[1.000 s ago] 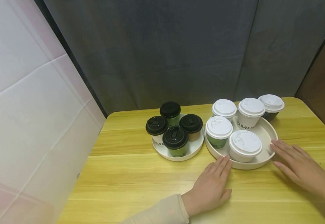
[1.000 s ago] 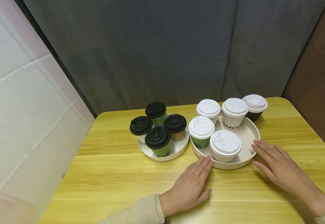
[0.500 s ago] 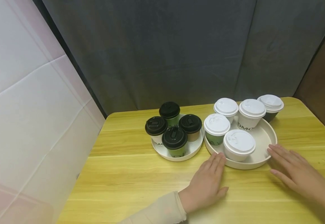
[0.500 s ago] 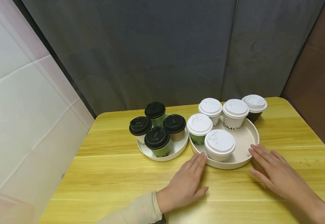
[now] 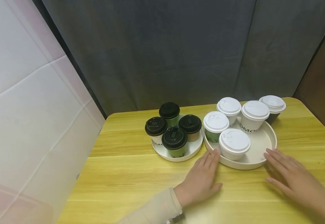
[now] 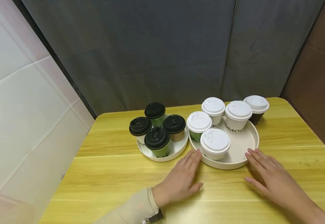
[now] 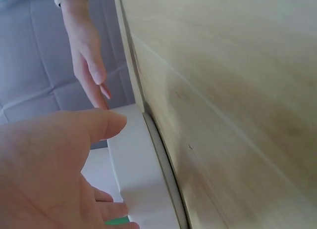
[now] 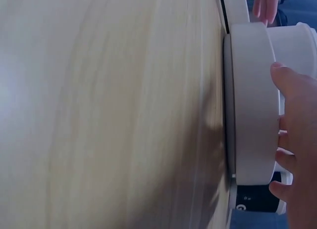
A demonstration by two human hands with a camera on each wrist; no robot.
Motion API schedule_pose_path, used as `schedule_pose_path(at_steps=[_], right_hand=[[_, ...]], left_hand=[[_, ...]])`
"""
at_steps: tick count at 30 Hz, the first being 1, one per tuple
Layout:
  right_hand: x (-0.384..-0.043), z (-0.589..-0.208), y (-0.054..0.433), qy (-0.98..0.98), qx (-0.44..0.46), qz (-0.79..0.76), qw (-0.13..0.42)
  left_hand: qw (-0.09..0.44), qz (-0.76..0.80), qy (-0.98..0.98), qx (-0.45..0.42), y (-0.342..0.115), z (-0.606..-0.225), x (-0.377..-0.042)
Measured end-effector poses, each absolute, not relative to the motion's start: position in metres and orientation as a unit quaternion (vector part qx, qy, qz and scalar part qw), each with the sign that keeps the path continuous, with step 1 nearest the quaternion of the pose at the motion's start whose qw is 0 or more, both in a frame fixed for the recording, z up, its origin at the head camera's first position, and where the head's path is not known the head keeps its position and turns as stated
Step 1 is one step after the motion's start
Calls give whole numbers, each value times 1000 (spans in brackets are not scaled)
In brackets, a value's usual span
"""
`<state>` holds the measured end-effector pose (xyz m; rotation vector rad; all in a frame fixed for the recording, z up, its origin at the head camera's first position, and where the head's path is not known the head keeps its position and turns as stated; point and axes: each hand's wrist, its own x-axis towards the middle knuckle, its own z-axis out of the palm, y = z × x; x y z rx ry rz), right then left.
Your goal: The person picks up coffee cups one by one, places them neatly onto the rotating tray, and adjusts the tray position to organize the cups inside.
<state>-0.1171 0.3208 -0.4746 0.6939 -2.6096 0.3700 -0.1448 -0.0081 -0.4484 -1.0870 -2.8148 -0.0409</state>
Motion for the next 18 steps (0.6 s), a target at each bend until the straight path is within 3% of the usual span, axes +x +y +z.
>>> schedule_pose_path(at_steps=[18], right_hand=[[-100, -471, 292, -954, 227, 94, 171]], left_hand=[[55, -34, -926, -372, -22, -448, -167]])
